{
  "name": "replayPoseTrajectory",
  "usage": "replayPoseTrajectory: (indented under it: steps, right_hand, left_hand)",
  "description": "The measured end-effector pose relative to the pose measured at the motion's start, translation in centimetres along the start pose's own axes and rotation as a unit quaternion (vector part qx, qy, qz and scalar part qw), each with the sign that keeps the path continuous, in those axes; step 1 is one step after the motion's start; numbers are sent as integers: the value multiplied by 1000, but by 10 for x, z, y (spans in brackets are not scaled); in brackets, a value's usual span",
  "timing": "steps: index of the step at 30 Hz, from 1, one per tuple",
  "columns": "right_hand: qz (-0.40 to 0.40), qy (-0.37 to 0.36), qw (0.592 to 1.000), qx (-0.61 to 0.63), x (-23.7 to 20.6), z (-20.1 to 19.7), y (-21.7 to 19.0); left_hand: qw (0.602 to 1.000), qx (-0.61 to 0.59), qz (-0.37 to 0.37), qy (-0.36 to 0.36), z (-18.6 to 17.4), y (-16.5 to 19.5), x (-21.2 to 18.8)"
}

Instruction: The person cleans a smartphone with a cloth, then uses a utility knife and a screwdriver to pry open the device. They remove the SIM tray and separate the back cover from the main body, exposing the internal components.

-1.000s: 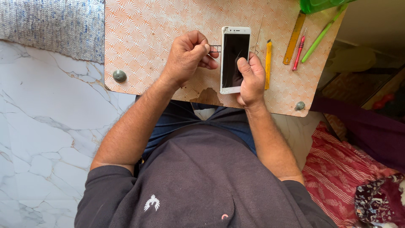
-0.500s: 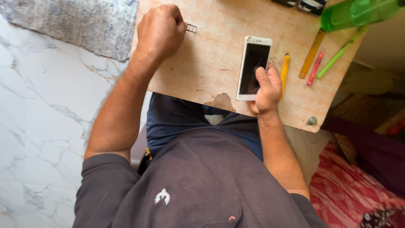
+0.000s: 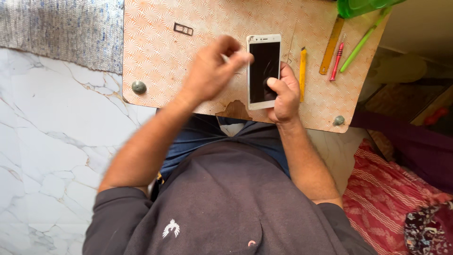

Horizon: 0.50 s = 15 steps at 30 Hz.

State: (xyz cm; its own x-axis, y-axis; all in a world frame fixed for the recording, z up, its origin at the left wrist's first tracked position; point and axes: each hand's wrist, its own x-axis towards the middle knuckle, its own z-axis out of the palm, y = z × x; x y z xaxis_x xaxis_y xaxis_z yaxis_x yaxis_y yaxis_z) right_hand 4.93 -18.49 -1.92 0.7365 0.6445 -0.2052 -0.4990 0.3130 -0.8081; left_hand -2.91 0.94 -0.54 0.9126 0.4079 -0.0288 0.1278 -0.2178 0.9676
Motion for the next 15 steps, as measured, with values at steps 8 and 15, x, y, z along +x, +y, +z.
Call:
replayPoseTrajectory:
  steps: [8, 15]
  right_hand:
    - [-62, -55, 971, -225, -40, 29, -16]
    - [-3, 0, 993, -117, -28, 25, -11]
  left_hand:
    - [807, -581, -90, -56, 42, -8, -5]
    - [787, -603, -87, -93, 36, -5, -3]
